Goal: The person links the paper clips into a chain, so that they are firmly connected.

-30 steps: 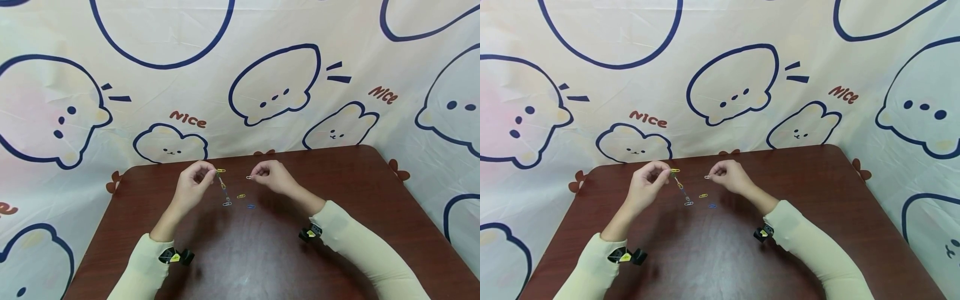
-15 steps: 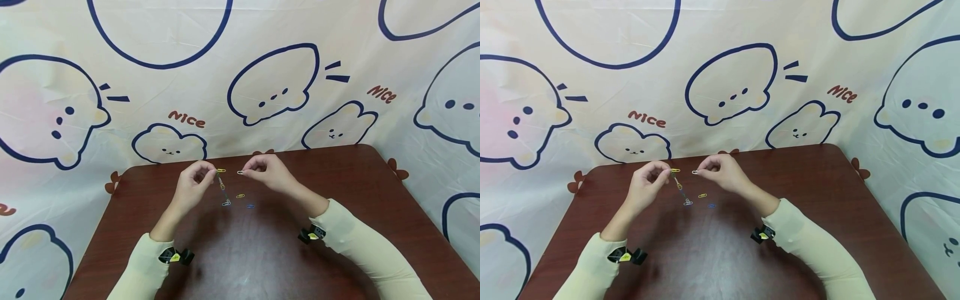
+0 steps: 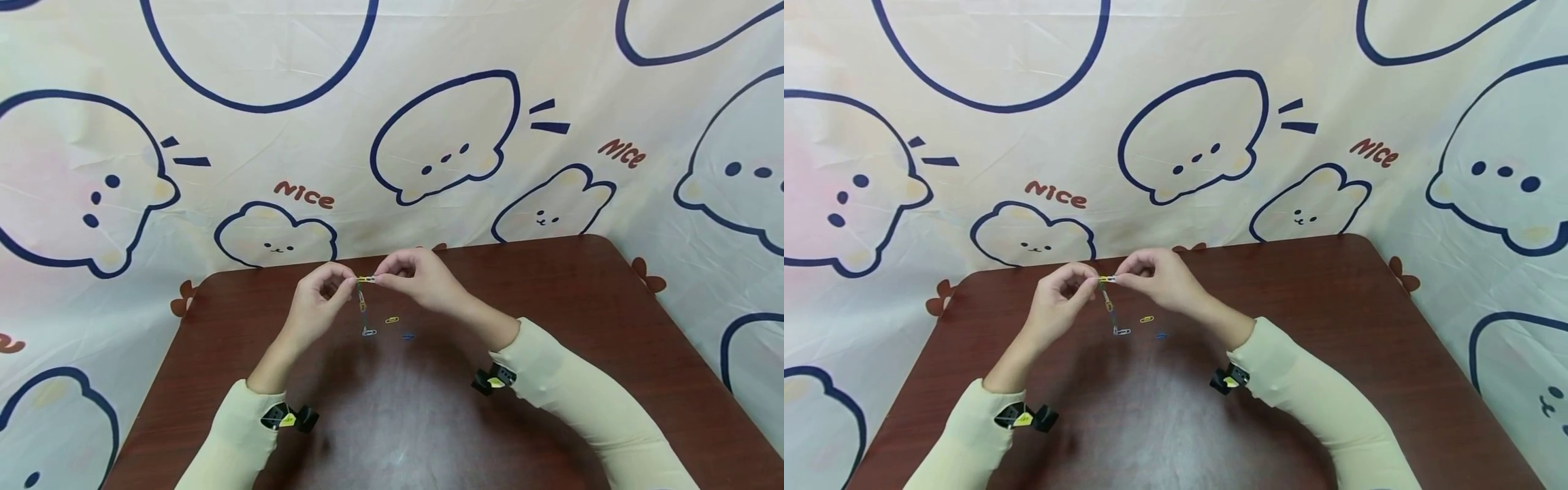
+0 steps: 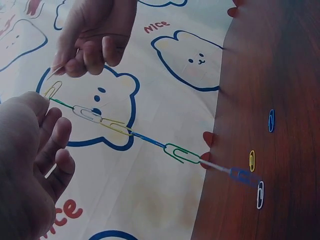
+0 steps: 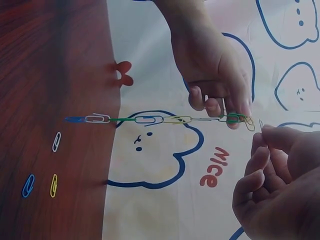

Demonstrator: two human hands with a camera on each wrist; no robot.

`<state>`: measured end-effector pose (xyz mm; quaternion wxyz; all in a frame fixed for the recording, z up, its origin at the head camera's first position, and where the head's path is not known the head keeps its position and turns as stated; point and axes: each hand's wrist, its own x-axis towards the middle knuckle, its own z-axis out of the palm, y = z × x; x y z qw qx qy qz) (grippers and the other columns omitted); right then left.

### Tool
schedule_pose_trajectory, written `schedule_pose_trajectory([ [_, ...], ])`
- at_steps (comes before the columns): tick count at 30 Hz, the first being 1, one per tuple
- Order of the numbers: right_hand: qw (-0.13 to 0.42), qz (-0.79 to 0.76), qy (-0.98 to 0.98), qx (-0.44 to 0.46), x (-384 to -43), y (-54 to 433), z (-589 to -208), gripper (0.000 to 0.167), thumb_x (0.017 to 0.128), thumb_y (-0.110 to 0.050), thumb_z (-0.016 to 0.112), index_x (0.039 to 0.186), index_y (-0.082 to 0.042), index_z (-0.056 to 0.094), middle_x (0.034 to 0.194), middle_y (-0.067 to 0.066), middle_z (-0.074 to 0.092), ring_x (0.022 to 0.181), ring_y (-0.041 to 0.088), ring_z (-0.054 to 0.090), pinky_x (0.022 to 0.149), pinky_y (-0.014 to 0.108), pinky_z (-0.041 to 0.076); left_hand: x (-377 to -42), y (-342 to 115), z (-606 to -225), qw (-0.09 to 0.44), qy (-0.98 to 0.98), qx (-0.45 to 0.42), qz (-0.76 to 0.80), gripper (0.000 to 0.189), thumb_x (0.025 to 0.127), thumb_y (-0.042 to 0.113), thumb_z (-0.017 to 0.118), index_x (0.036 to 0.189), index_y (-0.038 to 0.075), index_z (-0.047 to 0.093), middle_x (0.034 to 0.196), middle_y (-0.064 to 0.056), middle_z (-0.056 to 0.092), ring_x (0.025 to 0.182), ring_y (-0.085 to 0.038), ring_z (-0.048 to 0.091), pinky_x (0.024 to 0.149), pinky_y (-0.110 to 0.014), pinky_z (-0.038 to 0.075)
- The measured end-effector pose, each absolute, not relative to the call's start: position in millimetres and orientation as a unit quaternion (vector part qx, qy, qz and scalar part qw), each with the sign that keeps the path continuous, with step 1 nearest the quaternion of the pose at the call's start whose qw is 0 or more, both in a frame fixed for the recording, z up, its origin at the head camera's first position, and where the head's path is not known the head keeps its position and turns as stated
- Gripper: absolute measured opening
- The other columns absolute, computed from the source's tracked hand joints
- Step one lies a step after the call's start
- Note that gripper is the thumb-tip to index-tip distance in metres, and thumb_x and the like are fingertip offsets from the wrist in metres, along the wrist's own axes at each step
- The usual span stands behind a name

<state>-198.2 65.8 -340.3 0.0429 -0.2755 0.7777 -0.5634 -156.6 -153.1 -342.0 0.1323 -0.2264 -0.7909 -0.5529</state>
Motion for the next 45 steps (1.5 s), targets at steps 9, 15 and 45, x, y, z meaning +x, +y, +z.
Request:
schedule_pose_trajectory([
  [9,0.046,-0.559,0.784,-0.265,-197.7,58.4,-337.2,0.007,0.095,-0.016,0.074,0.097,-0.009,0.076,0.086,0.006,0.07,0.07,0.023,0.051,0.062,0.027,0.043,-155.9,-152.9,-341.7,0.132,-0.795,-0.229,-0.546,0.007,0.096,-0.005,0.065,0.099,-0.011,0.064,0.078,-0.018,0.062,0.067,-0.015,0.057,0.058,-0.023,0.047],
  [15,0.051,-0.547,0.794,-0.26,-199.3,55.9,-338.4,0.006,0.095,-0.016,0.074,0.096,-0.01,0.076,0.086,0.01,0.071,0.069,0.022,0.051,0.06,0.027,0.043,-155.4,-152.0,-342.1,0.131,-0.796,-0.237,-0.541,0.005,0.095,-0.006,0.065,0.098,-0.01,0.065,0.08,-0.015,0.062,0.066,-0.014,0.054,0.059,-0.022,0.046],
  [45,0.075,-0.528,0.814,-0.233,-200.3,64.2,-344.1,0.008,0.096,-0.017,0.073,0.097,-0.01,0.077,0.089,0.007,0.071,0.075,0.025,0.054,0.063,0.029,0.043,-154.4,-154.6,-343.6,0.15,-0.806,-0.231,-0.524,0.005,0.096,-0.003,0.065,0.097,-0.008,0.065,0.079,-0.01,0.06,0.066,-0.014,0.051,0.058,-0.022,0.042],
])
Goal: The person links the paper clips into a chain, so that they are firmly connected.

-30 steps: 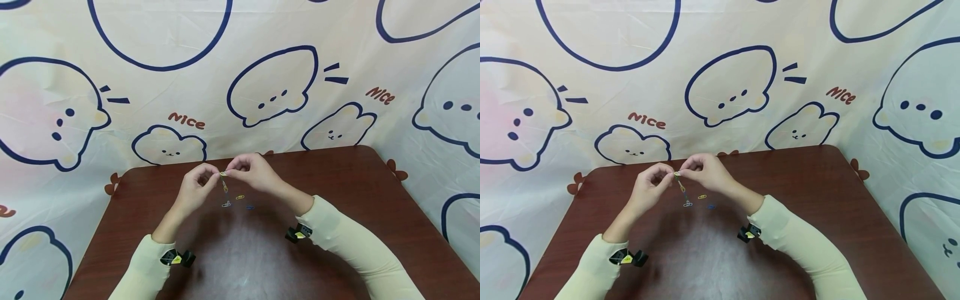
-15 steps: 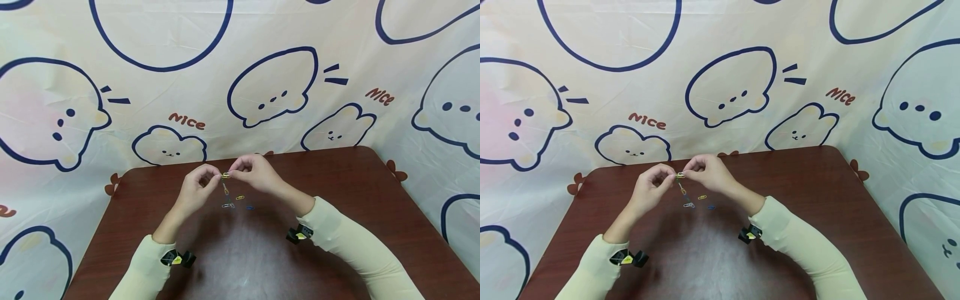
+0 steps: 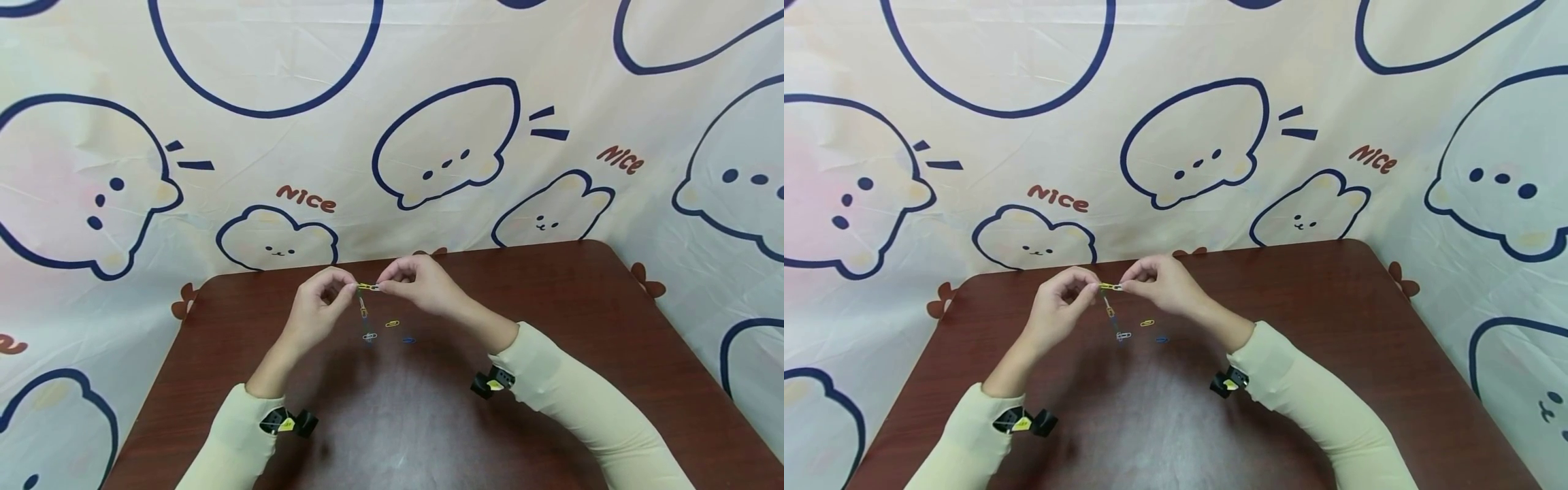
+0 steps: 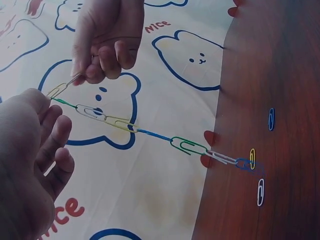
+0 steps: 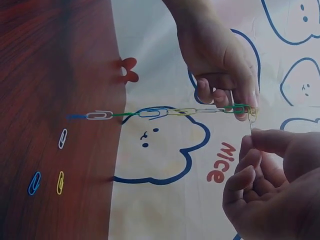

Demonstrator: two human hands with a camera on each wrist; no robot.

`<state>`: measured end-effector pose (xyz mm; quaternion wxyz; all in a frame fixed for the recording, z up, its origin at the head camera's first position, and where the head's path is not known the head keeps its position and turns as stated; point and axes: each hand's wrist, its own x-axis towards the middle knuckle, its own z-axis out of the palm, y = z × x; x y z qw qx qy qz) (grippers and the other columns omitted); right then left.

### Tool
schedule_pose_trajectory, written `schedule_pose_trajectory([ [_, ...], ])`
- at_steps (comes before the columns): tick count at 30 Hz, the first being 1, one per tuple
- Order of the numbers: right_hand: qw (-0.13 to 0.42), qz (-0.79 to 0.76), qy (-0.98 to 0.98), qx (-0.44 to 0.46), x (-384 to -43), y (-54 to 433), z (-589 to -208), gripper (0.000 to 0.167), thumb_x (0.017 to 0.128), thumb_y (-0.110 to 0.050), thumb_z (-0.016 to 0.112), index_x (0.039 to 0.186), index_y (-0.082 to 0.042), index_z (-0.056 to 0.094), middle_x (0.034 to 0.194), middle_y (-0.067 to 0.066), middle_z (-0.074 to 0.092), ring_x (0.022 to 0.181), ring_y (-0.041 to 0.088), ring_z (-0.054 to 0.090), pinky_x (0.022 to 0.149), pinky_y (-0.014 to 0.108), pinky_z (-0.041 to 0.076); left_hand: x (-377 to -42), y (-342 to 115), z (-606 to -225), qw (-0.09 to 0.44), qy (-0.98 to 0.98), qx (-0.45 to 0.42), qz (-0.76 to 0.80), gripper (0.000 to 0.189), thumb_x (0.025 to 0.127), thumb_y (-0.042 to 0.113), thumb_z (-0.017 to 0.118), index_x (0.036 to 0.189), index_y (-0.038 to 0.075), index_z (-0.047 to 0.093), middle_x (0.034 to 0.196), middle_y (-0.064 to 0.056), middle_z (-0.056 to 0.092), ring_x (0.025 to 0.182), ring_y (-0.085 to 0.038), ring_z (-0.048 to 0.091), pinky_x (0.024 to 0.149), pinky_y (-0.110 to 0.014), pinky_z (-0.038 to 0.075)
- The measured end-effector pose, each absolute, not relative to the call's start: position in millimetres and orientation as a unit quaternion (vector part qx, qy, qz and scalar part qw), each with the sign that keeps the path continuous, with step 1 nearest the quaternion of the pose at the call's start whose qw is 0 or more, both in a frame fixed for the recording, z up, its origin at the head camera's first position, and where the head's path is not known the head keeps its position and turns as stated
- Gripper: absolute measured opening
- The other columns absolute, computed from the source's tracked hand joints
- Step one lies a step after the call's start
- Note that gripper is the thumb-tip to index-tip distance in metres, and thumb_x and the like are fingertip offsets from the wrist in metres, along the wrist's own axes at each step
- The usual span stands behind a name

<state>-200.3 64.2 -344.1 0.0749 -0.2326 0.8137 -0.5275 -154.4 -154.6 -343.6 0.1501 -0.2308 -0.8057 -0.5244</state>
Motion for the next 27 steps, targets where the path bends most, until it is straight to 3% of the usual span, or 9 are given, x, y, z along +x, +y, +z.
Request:
schedule_pose_trajectory([
  [9,0.066,-0.507,0.823,-0.247,-200.7,64.9,-345.7,0.013,0.098,-0.019,0.07,0.099,-0.007,0.077,0.089,0.01,0.069,0.077,0.028,0.053,0.064,0.028,0.044,-155.1,-155.7,-345.7,0.147,-0.808,-0.225,-0.525,0.005,0.095,-0.003,0.066,0.098,-0.008,0.066,0.079,-0.011,0.061,0.066,-0.015,0.053,0.058,-0.022,0.044],
  [15,0.053,-0.509,0.823,-0.247,-199.8,63.5,-344.9,0.009,0.097,-0.019,0.071,0.097,-0.011,0.077,0.087,0.002,0.069,0.078,0.024,0.054,0.067,0.03,0.047,-153.8,-155.6,-348.4,0.142,-0.813,-0.232,-0.515,0.004,0.094,-0.005,0.067,0.098,-0.005,0.066,0.084,-0.012,0.063,0.068,-0.016,0.054,0.061,-0.025,0.047],
  [22,0.056,-0.524,0.812,-0.251,-198.8,61.2,-343.5,0.011,0.098,-0.018,0.071,0.099,-0.008,0.076,0.091,0.011,0.07,0.079,0.025,0.055,0.068,0.031,0.047,-153.1,-155.6,-351.0,0.141,-0.818,-0.237,-0.504,0.004,0.093,-0.005,0.068,0.097,-0.003,0.067,0.09,-0.013,0.066,0.071,-0.017,0.055,0.063,-0.029,0.05],
  [27,0.051,-0.523,0.812,-0.253,-197.8,59.9,-342.3,0.008,0.097,-0.018,0.071,0.097,-0.011,0.076,0.089,0.007,0.07,0.079,0.024,0.055,0.068,0.031,0.047,-154.0,-155.0,-349.7,0.146,-0.818,-0.238,-0.503,0.005,0.094,-0.005,0.068,0.098,-0.004,0.067,0.089,-0.013,0.066,0.072,-0.017,0.056,0.063,-0.029,0.05],
])
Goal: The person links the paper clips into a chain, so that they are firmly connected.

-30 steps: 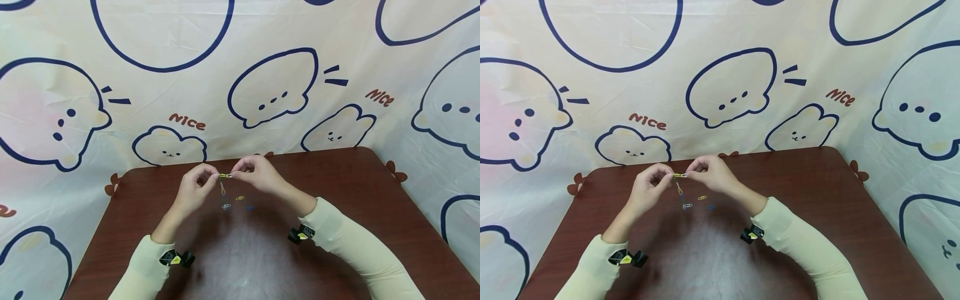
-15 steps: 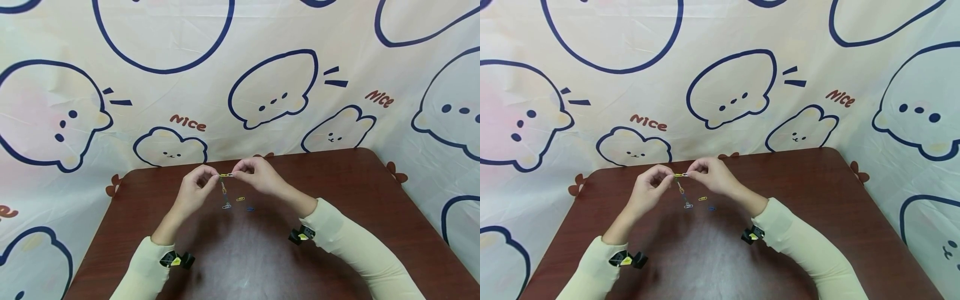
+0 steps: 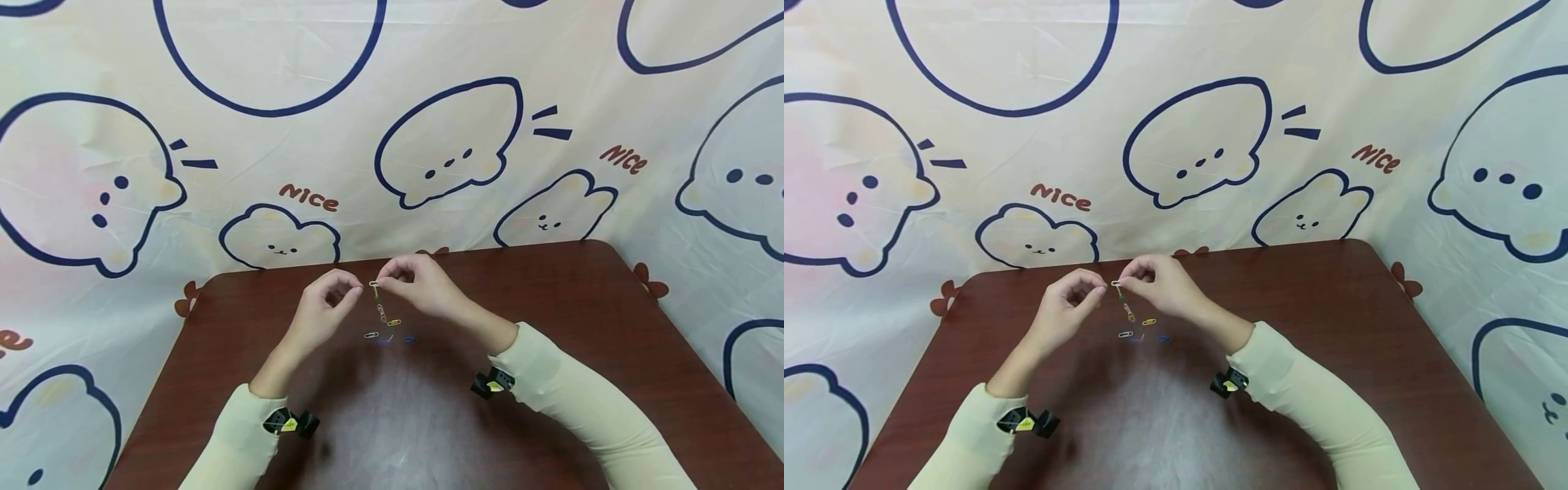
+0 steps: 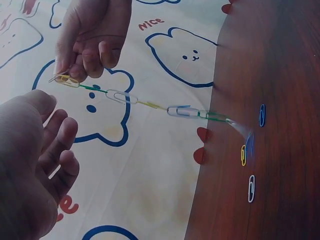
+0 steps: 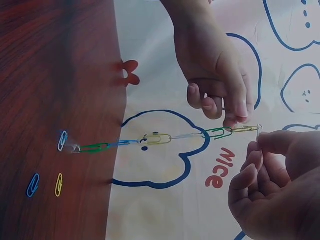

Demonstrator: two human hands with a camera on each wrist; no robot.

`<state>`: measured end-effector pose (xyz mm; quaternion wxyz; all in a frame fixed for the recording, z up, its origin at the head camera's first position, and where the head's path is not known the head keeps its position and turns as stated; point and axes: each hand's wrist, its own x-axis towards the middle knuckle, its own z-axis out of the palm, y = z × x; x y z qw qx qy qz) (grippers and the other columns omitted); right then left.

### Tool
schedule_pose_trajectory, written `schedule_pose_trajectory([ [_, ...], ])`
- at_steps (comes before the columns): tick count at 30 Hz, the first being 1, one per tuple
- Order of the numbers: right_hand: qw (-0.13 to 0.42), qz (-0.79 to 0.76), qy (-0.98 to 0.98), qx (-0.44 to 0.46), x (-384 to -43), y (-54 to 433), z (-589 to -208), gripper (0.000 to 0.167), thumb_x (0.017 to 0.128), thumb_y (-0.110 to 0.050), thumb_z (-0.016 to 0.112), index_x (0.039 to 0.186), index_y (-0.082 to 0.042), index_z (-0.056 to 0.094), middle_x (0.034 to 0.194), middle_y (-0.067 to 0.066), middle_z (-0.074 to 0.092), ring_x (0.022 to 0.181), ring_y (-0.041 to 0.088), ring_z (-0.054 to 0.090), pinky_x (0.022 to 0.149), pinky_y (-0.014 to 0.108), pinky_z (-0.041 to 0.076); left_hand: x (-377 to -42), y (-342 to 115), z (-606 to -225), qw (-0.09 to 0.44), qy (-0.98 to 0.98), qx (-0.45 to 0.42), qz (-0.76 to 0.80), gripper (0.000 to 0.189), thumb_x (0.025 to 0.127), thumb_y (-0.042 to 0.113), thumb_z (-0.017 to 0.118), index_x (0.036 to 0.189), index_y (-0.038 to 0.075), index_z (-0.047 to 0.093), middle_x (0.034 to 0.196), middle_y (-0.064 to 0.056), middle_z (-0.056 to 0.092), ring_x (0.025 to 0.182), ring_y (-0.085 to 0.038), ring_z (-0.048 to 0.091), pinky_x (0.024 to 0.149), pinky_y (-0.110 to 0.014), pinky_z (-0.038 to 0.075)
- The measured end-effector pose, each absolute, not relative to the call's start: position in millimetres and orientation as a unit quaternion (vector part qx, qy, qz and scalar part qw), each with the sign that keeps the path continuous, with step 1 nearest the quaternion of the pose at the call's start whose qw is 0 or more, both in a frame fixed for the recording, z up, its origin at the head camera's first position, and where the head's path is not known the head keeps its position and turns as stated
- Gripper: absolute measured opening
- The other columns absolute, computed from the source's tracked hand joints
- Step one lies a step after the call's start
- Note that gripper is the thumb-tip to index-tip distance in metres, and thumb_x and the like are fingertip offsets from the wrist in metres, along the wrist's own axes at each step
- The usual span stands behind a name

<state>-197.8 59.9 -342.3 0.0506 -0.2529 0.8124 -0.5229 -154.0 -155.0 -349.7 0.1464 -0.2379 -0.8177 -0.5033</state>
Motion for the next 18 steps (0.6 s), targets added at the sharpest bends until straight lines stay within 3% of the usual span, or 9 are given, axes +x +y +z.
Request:
schedule_pose_trajectory([
  [11,0.028,-0.523,0.813,-0.256,-196.9,57.7,-341.7,0.007,0.096,-0.017,0.073,0.095,-0.011,0.076,0.086,0.0,0.069,0.077,0.023,0.056,0.068,0.031,0.05,-157.8,-147.7,-344.1,0.126,-0.815,-0.226,-0.518,0.006,0.095,-0.003,0.068,0.1,-0.004,0.067,0.084,-0.014,0.066,0.068,-0.022,0.054,0.061,-0.031,0.047],
  [18,0.022,-0.532,0.805,-0.263,-195.4,52.1,-343.3,0.006,0.095,-0.017,0.074,0.096,-0.011,0.076,0.086,0.0,0.069,0.076,0.022,0.057,0.068,0.031,0.05,-156.7,-147.1,-343.2,0.133,-0.804,-0.241,-0.528,0.005,0.094,-0.005,0.067,0.097,-0.008,0.065,0.082,-0.013,0.064,0.068,-0.018,0.054,0.06,-0.029,0.046],
])
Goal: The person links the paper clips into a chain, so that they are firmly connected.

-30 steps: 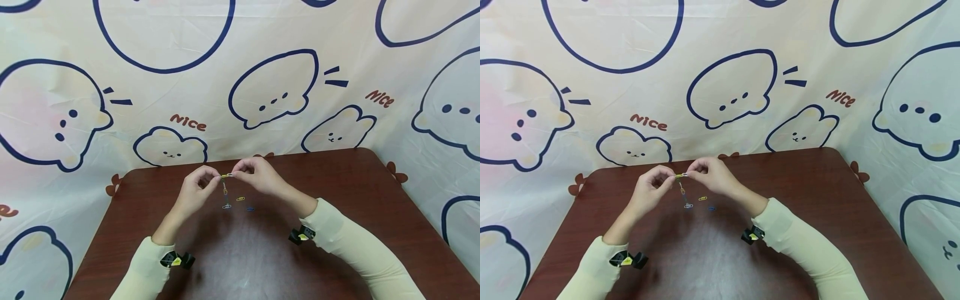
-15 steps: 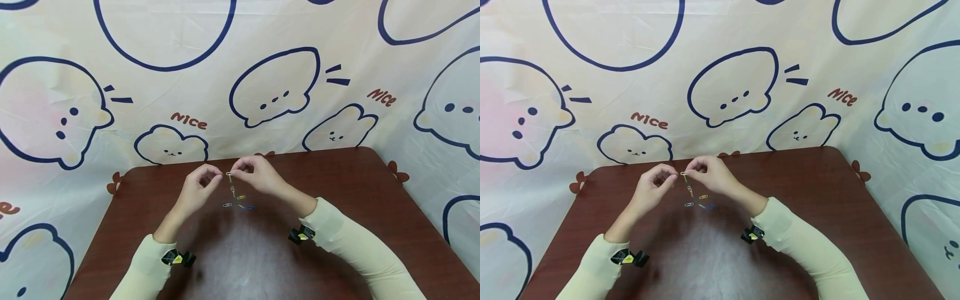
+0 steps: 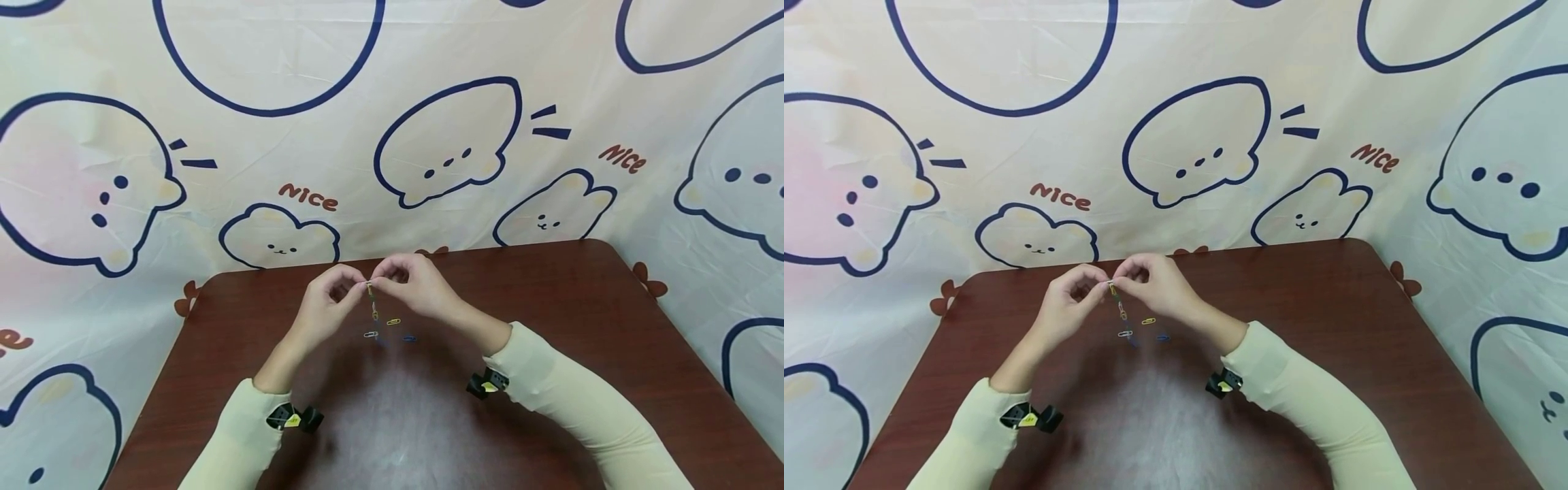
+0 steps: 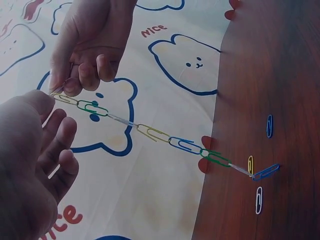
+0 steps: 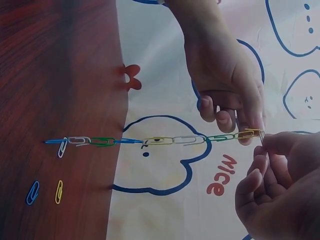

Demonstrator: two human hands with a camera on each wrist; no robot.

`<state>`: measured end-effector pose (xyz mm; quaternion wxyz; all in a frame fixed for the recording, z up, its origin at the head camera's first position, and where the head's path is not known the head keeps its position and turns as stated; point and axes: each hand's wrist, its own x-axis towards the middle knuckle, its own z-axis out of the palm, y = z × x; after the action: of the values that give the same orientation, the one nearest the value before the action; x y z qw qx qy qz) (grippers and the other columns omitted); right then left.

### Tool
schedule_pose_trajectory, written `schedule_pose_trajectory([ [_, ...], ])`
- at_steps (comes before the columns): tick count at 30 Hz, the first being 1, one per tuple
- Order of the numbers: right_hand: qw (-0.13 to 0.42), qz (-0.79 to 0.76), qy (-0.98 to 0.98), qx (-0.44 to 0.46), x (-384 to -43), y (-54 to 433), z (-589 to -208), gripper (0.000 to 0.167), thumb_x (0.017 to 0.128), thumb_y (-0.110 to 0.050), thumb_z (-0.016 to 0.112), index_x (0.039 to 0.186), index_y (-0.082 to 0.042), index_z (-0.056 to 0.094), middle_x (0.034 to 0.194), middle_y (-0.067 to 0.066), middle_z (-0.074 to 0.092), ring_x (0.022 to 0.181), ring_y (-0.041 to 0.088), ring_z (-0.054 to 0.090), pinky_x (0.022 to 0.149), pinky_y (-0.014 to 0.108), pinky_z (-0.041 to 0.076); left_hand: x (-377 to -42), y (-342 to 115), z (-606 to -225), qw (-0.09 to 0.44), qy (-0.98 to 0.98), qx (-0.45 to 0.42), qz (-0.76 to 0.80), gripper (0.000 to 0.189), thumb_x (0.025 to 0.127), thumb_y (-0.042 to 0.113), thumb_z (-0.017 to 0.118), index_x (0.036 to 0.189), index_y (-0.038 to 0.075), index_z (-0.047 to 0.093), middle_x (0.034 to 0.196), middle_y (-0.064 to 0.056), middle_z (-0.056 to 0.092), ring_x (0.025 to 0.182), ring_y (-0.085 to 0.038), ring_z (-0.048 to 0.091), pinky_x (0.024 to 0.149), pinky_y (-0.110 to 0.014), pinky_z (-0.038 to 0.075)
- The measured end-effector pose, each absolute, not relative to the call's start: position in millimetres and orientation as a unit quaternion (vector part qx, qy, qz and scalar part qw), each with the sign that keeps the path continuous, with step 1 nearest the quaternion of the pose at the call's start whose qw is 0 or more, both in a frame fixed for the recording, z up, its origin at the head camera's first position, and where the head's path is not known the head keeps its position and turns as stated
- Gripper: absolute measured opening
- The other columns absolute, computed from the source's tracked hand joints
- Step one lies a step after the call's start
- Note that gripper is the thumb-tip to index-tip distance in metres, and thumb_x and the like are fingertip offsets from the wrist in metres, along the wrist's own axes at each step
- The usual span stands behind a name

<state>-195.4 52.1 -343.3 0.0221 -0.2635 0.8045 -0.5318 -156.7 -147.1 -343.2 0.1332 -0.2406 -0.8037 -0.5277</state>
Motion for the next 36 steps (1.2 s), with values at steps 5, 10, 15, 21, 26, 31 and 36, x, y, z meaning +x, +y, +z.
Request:
schedule_pose_trajectory([
  [5,0.027,-0.536,0.801,-0.265,-195.1,51.4,-345.5,0.008,0.095,-0.019,0.074,0.098,-0.012,0.076,0.086,0.0,0.069,0.076,0.021,0.057,0.068,0.03,0.05,-154.6,-149.7,-343.1,0.139,-0.802,-0.243,-0.528,0.005,0.095,-0.005,0.066,0.098,-0.009,0.065,0.082,-0.012,0.063,0.066,-0.016,0.052,0.058,-0.028,0.045],
  [10,0.026,-0.542,0.798,-0.261,-198.1,58.7,-356.7,0.013,0.097,-0.021,0.072,0.102,-0.01,0.075,0.089,0.001,0.069,0.078,0.022,0.057,0.07,0.031,0.05,-152.7,-156.2,-344.9,0.148,-0.805,-0.234,-0.525,0.005,0.094,-0.005,0.067,0.096,-0.009,0.065,0.082,-0.012,0.062,0.066,-0.014,0.052,0.058,-0.024,0.045],
  [15,0.032,-0.535,0.809,-0.242,-205.0,72.9,-381.0,0.017,0.098,-0.019,0.071,0.104,-0.004,0.074,0.09,0.001,0.069,0.08,0.02,0.059,0.071,0.031,0.049,-148.9,-165.9,-346.9,0.155,-0.802,-0.225,-0.531,0.004,0.094,-0.006,0.067,0.096,-0.009,0.065,0.08,-0.012,0.061,0.066,-0.013,0.053,0.059,-0.023,0.045],
  [21,0.055,-0.517,0.828,-0.21,-210.3,93.2,-411.2,0.015,0.096,-0.018,0.072,0.103,-0.005,0.075,0.088,0.001,0.07,0.08,0.022,0.06,0.071,0.031,0.05,-143.4,-177.7,-351.8,0.159,-0.797,-0.218,-0.54,0.006,0.095,-0.004,0.066,0.095,-0.01,0.065,0.08,-0.013,0.061,0.066,-0.01,0.055,0.056,-0.023,0.045],
  [26,0.082,-0.512,0.835,-0.182,-210.0,104.2,-431.5,0.016,0.094,-0.017,0.074,0.105,-0.006,0.075,0.089,0.001,0.07,0.08,0.02,0.061,0.071,0.031,0.051,-140.1,-185.8,-356.4,0.158,-0.797,-0.199,-0.547,0.005,0.095,-0.006,0.065,0.094,-0.01,0.064,0.079,-0.017,0.061,0.066,-0.006,0.055,0.057,-0.02,0.045],
  [31,0.109,-0.509,0.836,-0.173,-207.2,106.9,-450.9,0.018,0.092,-0.011,0.074,0.108,-0.001,0.073,0.088,0.003,0.069,0.074,0.029,0.063,0.063,0.033,0.053,-140.5,-195.2,-369.2,0.167,-0.8,-0.182,-0.548,0.005,0.094,-0.007,0.065,0.096,-0.012,0.064,0.077,-0.02,0.061,0.066,-0.01,0.056,0.057,-0.019,0.045],
  [36,0.121,-0.506,0.84,-0.156,-204.8,107.2,-470.8,0.015,0.091,-0.007,0.074,0.105,-0.001,0.073,0.082,0.003,0.068,0.064,0.032,0.063,0.054,0.036,0.054,-149.6,-208.0,-392.0,0.167,-0.793,-0.168,-0.561,0.004,0.094,-0.006,0.067,0.098,-0.007,0.066,0.078,-0.018,0.063,0.067,-0.017,0.059,0.057,-0.02,0.045],
])
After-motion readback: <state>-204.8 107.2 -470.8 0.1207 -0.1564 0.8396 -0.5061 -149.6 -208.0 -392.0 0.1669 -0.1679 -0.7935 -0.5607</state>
